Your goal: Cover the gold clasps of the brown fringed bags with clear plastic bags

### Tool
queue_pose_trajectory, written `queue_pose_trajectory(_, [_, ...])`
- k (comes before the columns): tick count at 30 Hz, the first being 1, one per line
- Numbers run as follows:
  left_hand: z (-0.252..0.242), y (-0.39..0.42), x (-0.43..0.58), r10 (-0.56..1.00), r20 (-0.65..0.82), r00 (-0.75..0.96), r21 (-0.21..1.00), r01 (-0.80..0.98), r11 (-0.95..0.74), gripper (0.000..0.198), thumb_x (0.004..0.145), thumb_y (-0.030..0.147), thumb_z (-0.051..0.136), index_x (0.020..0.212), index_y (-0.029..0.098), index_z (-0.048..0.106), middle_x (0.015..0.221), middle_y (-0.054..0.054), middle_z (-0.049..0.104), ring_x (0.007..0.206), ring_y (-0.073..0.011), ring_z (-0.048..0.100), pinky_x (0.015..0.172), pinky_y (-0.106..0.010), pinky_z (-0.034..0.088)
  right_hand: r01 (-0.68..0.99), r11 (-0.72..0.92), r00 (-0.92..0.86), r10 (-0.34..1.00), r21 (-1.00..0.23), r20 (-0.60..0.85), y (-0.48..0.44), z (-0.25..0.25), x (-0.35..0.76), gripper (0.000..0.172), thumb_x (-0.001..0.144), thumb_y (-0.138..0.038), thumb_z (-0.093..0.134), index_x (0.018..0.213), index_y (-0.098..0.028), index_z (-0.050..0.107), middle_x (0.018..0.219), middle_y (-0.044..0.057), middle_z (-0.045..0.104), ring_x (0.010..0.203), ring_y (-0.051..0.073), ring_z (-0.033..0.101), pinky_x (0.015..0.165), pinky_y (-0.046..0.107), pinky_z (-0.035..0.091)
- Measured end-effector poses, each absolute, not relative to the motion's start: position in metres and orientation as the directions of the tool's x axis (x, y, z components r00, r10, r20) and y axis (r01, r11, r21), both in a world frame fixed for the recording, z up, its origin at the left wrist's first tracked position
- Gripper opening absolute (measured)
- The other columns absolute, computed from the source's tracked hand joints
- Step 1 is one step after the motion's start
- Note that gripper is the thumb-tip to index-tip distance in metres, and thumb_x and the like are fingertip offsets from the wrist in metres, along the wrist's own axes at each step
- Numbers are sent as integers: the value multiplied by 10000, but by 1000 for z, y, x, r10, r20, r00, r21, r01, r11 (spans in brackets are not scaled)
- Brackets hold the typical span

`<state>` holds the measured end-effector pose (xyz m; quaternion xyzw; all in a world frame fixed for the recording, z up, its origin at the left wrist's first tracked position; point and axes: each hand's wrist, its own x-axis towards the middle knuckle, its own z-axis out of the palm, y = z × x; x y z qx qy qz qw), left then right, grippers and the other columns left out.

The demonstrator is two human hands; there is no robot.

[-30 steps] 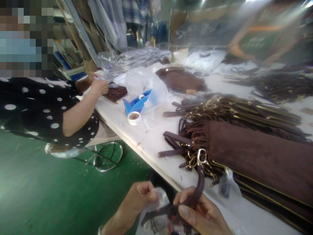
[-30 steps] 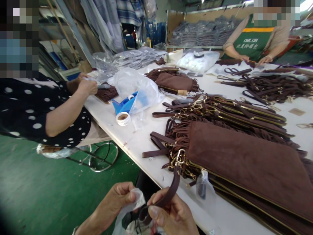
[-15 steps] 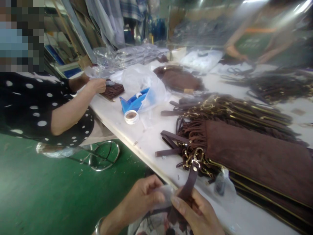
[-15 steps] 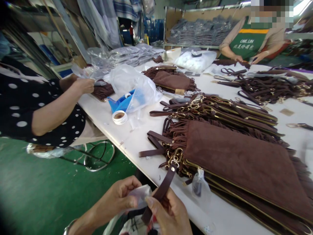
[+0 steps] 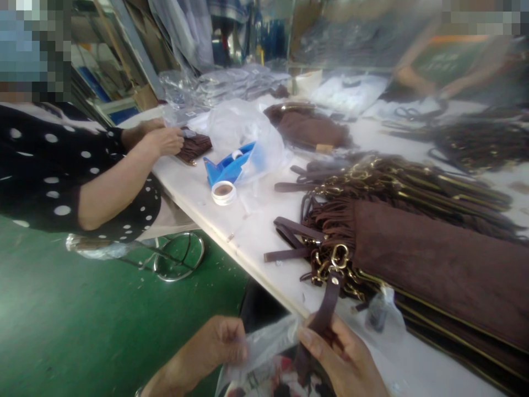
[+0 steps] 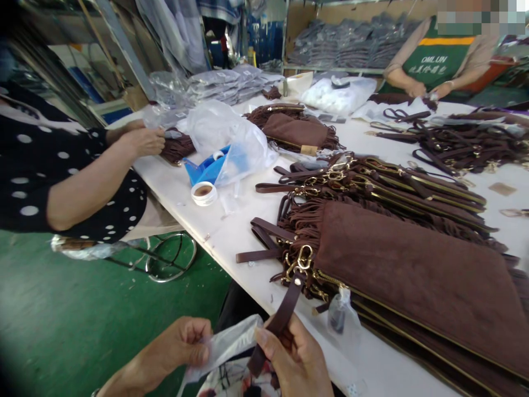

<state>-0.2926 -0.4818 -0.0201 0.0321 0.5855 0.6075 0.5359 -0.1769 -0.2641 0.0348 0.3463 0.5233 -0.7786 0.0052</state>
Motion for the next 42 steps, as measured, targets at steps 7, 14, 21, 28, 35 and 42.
queue_pose_trajectory(7, [-14,-476,-295,726,-601,-336,724,-614,315,477,673,569,793,646,147,572,566,-28,614,431,-104,489,430,-210,329,345,-478,-753,373,-808,-542,-265,42,-180,347,684,-467,805,733,-182,613,610,-42,540,582,110,488,531,193,405])
queue_pose_trajectory(14, [-11,-460,-298,740,-541,-399,791,-541,287,430,788,516,722,903,111,639,796,-71,669,663,-136,564,591,-221,373,351,-485,-744,376,-801,-553,-265,43,-181,344,675,-463,812,738,-180,627,635,-38,561,616,116,511,556,189,438])
queue_pose_trajectory(21, [-13,-438,-277,630,-419,-654,856,-516,34,328,747,400,791,839,143,609,826,-37,639,662,-122,531,574,-214,366,375,-488,-720,383,-788,-579,-269,48,-182,347,675,-480,812,757,-189,642,661,-22,602,626,135,546,560,210,478])
queue_pose_trajectory(28, [-11,-444,-269,533,-508,-676,822,-566,67,372,710,432,809,724,124,600,655,-9,598,569,-103,467,542,-216,324,338,-488,-759,365,-805,-539,-270,45,-175,327,666,-458,823,745,-188,657,678,-16,601,648,138,533,589,224,458])
queue_pose_trajectory(35, [-10,-453,-265,564,-454,-690,824,-566,-29,308,744,369,797,718,125,610,725,-22,634,619,-109,483,582,-221,345,258,-482,-806,370,-837,-462,-262,45,-166,325,612,-453,856,709,-195,684,843,15,616,737,157,534,603,233,423])
queue_pose_trajectory(42, [-3,-463,-254,575,-418,-703,824,-560,-86,269,733,326,810,696,124,637,937,-77,682,727,-149,562,641,-244,408,231,-555,-777,389,-799,-495,-271,63,-165,318,664,-441,841,799,-204,678,702,-20,576,587,115,488,556,233,398])
